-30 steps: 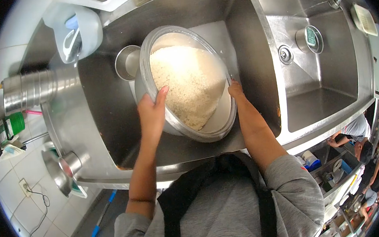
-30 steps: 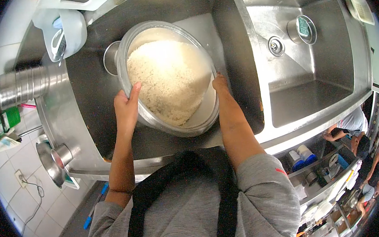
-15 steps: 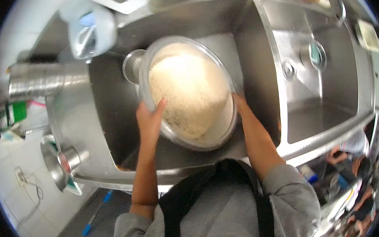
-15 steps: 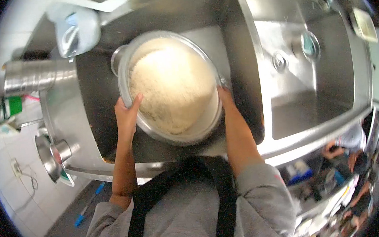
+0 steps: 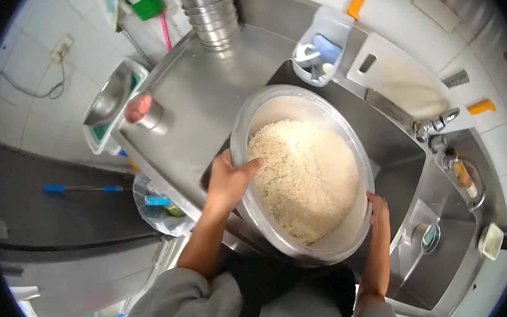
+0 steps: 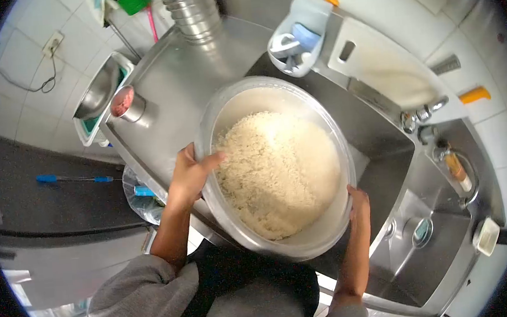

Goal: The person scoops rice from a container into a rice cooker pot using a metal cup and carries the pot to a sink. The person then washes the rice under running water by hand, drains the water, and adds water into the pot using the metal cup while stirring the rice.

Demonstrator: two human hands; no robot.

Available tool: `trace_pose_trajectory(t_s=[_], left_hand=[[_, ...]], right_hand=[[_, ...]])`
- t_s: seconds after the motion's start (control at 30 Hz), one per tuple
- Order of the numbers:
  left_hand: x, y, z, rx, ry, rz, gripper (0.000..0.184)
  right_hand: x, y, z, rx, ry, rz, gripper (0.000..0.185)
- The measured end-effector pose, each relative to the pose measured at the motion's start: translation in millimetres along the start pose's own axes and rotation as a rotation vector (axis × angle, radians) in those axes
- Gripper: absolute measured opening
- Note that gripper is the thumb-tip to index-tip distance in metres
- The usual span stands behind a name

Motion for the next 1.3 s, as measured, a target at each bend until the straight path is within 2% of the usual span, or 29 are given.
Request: trace_pose_trajectory(t_s=[0.03, 0.1, 0.13, 0.2, 0.3, 0.33, 0.4, 0.47, 0.53, 0.57, 0.6, 0.67, 0.7, 0.73, 0.77, 0.83, 0.9, 0.97, 1.0, 1.07, 1.1, 1.13, 1.17, 1.2, 1.23, 1.27, 1.3], left_hand=[[-8.5, -7.1, -6.4, 0.015, -0.010, -0.008, 0.033], [-36.2, -23.5, -23.1, 0.149, -0.146, 0.181, 0.033], [-51.6, -42.9, -22.1, 0.111, -0.162, 0.154, 0.032], [-66.0, -59.9, -38.2, 0.058, -0.263, 0.145, 0.032], [-150.3, -63.1, -34.7, 0.159, -0.312, 0.104, 0.030], [-167.6, -59.6, -36.4, 0.153, -0.318, 0.098, 0.031], [-197.5, -55.2, -30.2, 0.146, -0.304, 0.102, 0.032], [-227.3, -43.4, -13.5, 0.108, -0.341, 0.124, 0.034], [-257.0, -26.0, 5.5, 0.086, -0.366, 0.176, 0.039], [-271.7, -21.4, 17.5, 0.074, -0.404, 0.228, 0.044], [-287.5, -15.3, 26.5, 0.055, -0.439, 0.233, 0.048], [-302.4, -5.6, 46.0, -0.008, -0.450, 0.181, 0.057], [-306.4, -6.1, 50.6, -0.066, -0.450, 0.129, 0.061], [-316.7, -8.6, 57.4, -0.071, -0.508, 0.206, 0.063], [-328.1, -12.9, 63.9, -0.063, -0.579, 0.284, 0.066], [-339.9, -25.7, 76.2, 0.125, -0.615, 0.567, 0.055], [-383.1, -14.0, 103.1, 0.207, -0.649, 0.738, 0.055], [-382.9, -20.2, 104.1, 0.284, -0.655, 0.806, 0.056], [-371.3, -27.6, 94.1, 0.288, -0.720, 0.857, 0.056], [-354.1, -39.2, 80.4, 0.308, -0.809, 0.939, 0.059], [-352.6, -40.0, 78.5, 0.320, -0.828, 0.984, 0.060], [-347.3, -42.4, 75.2, 0.310, -0.868, 1.027, 0.055], [-337.4, -47.1, 70.2, 0.294, -0.911, 1.073, 0.049], [-321.7, -53.2, 65.0, 0.315, -0.907, 1.048, 0.049], [-309.2, -59.3, 54.2, 0.302, -0.965, 1.164, 0.053], [-302.8, -64.7, 46.7, 0.281, -1.025, 1.286, 0.056], [-300.9, -65.3, 45.1, 0.287, -1.028, 1.277, 0.056]], right_hand=[[3.1, 7.0, -1.8, -0.017, 0.010, -0.004, 0.038], [11.6, 16.5, -12.2, -0.052, 0.157, 0.103, 0.045], [26.9, 32.1, -30.7, -0.046, 0.146, 0.096, 0.045], [39.0, 66.5, -62.7, -0.173, 0.098, 0.095, 0.058], [99.0, 87.2, -112.2, -0.209, 0.127, 0.209, 0.067], [111.1, 97.8, -136.0, -0.222, 0.101, 0.182, 0.065], [138.0, 103.3, -142.9, -0.248, 0.180, 0.220, 0.062], [166.1, 120.5, -158.3, -0.306, 0.299, 0.271, 0.052], [188.5, 127.8, -152.7, -0.348, 0.199, 0.331, 0.041], [202.6, 135.4, -149.2, -0.457, 0.363, 0.314, 0.038], [213.3, 138.3, -141.0, -0.449, 0.411, 0.268, 0.044], [222.7, 135.4, -115.7, -0.601, 0.130, -0.013, 0.053], [222.5, 147.0, -128.4, -0.641, 0.388, 0.027, 0.053], [226.5, 153.1, -125.2, -0.521, 0.697, 0.103, 0.048], [209.4, 150.8, -98.2, -0.475, 0.608, 0.208, 0.043], [151.5, 135.6, -21.1, -0.282, 0.439, 0.520, 0.049], [75.2, 131.2, 43.9, -0.152, 0.238, 1.015, 0.060], [15.6, 136.7, 85.8, -0.157, 0.140, 1.478, 0.071], [-3.9, 138.6, 112.4, -0.199, 0.150, 1.489, 0.071], [-39.5, 151.3, 151.1, -0.435, 0.248, 1.428, 0.065], [-48.1, 161.0, 149.1, -0.562, 0.205, 1.351, 0.058], [-50.5, 156.2, 177.7, -0.458, 0.078, 1.295, 0.045], [-52.3, 159.2, 170.7, -0.443, 0.032, 1.310, 0.035], [-55.3, 159.7, 157.4, -0.412, -0.050, 1.262, 0.033], [-54.4, 160.3, 156.8, -0.433, -0.047, 1.269, 0.033], [-67.8, 163.4, 145.2, -0.644, -0.405, 0.762, 0.032], [-73.6, 172.7, 128.2, -0.803, -0.733, 0.216, 0.031]])
Point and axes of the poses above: each hand's wrist, its own z-axis towards the middle knuckle, its own x-axis out of the palm, y = z × x, the point moved 6 cm from there along z, towards the middle knuckle, and after that the axes turned 2 degrees about y, right-handed, at the moved point
